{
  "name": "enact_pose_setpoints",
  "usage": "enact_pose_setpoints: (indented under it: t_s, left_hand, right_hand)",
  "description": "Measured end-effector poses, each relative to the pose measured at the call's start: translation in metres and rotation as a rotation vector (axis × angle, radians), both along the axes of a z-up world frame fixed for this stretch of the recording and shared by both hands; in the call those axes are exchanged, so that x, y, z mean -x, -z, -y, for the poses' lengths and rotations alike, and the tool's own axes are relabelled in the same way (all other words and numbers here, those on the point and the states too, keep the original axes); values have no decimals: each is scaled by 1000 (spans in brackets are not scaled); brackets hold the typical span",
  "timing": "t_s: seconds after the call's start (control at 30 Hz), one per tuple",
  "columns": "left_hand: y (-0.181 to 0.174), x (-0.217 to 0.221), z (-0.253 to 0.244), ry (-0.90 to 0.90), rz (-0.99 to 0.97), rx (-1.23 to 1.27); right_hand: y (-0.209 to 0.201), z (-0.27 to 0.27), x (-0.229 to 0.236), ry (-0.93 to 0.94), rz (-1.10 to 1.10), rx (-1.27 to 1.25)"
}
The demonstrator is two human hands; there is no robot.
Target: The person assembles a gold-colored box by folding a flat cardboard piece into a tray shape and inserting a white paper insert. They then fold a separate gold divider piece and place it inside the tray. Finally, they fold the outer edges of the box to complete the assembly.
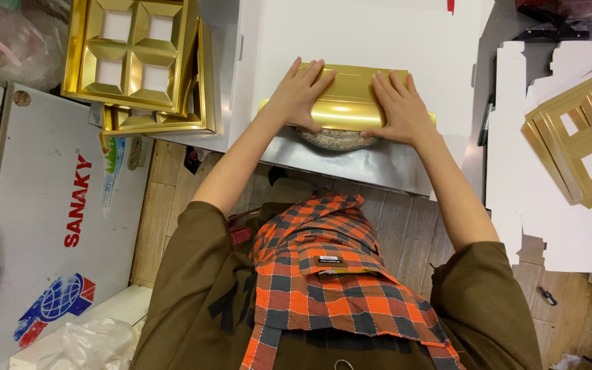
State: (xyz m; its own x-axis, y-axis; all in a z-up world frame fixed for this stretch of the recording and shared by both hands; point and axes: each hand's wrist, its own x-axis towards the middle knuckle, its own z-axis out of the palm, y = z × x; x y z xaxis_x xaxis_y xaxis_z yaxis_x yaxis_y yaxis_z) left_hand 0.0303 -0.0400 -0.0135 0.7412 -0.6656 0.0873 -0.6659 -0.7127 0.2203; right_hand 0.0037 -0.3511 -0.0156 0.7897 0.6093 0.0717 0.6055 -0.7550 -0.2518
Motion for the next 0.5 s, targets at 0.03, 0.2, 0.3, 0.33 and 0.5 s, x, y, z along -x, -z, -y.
enact_pose_setpoints:
  t_s: [0.03,0.2,0.3,0.33,0.5]
  left_hand:
    - [1,-1,-1,17,21,5]
    - [4,3,-6,68,86,66]
    - [1,4,-7,78,53,109]
    - [-1,6,-8,75,74,120]
    - [-2,29,-14,63,106,174]
  right_hand:
    - [0,0,-2,28,-25,-15]
    - [-2,3,0,78,-49,-36]
    - [-4,1,5,40,45,-42]
    - [-6,0,8,35,84,-46]
    - [-24,-10,35,28,289,-115]
